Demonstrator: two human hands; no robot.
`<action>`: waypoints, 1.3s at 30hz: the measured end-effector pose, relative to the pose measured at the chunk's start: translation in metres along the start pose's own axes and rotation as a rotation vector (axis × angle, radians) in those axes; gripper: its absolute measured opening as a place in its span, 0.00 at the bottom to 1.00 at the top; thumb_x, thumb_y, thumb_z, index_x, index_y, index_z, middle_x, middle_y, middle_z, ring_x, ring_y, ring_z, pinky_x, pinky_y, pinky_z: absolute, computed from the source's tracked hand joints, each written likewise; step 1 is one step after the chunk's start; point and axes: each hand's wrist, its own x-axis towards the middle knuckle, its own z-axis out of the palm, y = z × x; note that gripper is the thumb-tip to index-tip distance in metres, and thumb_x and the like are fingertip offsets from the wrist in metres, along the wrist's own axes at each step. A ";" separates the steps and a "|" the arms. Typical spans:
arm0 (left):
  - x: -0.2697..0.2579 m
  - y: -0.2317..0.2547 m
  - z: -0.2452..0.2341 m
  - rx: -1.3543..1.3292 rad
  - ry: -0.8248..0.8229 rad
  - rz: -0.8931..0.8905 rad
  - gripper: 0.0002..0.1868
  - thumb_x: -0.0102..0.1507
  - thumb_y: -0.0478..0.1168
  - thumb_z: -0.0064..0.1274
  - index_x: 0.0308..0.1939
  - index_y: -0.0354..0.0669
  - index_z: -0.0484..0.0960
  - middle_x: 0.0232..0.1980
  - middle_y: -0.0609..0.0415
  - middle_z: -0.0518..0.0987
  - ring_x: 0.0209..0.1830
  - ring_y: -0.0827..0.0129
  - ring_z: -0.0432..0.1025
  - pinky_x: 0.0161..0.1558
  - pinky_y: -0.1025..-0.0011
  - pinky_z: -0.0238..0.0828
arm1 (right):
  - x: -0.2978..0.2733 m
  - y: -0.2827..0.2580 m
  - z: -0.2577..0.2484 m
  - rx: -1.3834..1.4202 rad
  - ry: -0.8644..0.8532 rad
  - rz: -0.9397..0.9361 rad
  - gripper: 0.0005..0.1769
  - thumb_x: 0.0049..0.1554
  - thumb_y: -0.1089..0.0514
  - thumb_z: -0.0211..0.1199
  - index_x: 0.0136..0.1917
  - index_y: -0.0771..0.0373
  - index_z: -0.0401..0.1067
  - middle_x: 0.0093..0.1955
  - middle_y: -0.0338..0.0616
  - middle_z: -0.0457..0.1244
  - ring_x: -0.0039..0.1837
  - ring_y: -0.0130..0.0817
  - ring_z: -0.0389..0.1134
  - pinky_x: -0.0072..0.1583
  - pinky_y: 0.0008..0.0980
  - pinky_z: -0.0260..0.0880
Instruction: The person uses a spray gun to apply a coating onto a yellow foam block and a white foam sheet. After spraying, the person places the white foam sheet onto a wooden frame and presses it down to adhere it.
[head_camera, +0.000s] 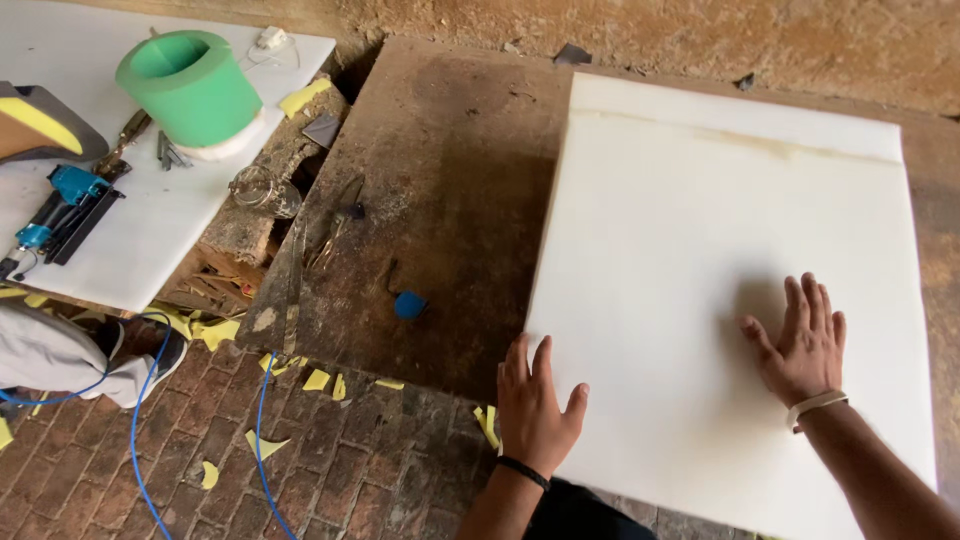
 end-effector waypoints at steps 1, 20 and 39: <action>0.011 0.002 0.000 -0.040 0.029 -0.003 0.44 0.65 0.54 0.58 0.77 0.44 0.53 0.79 0.33 0.51 0.80 0.42 0.46 0.74 0.43 0.42 | 0.026 -0.008 0.002 0.022 0.018 -0.006 0.54 0.60 0.23 0.42 0.83 0.62 0.45 0.87 0.54 0.38 0.88 0.47 0.33 0.81 0.55 0.29; 0.174 0.011 0.010 -0.233 -0.201 0.056 0.51 0.63 0.57 0.62 0.81 0.47 0.50 0.78 0.21 0.45 0.78 0.27 0.46 0.68 0.41 0.57 | 0.352 -0.215 0.093 -0.101 -0.217 -0.043 0.66 0.48 0.12 0.52 0.82 0.55 0.43 0.84 0.54 0.41 0.84 0.51 0.38 0.76 0.57 0.24; 0.167 0.008 0.017 -0.296 -0.368 -0.037 0.48 0.66 0.58 0.58 0.81 0.46 0.50 0.79 0.23 0.45 0.78 0.28 0.46 0.68 0.41 0.57 | 0.339 -0.225 0.122 -0.249 -0.300 -0.090 0.41 0.49 0.34 0.67 0.70 0.54 0.69 0.70 0.50 0.61 0.75 0.46 0.57 0.76 0.51 0.48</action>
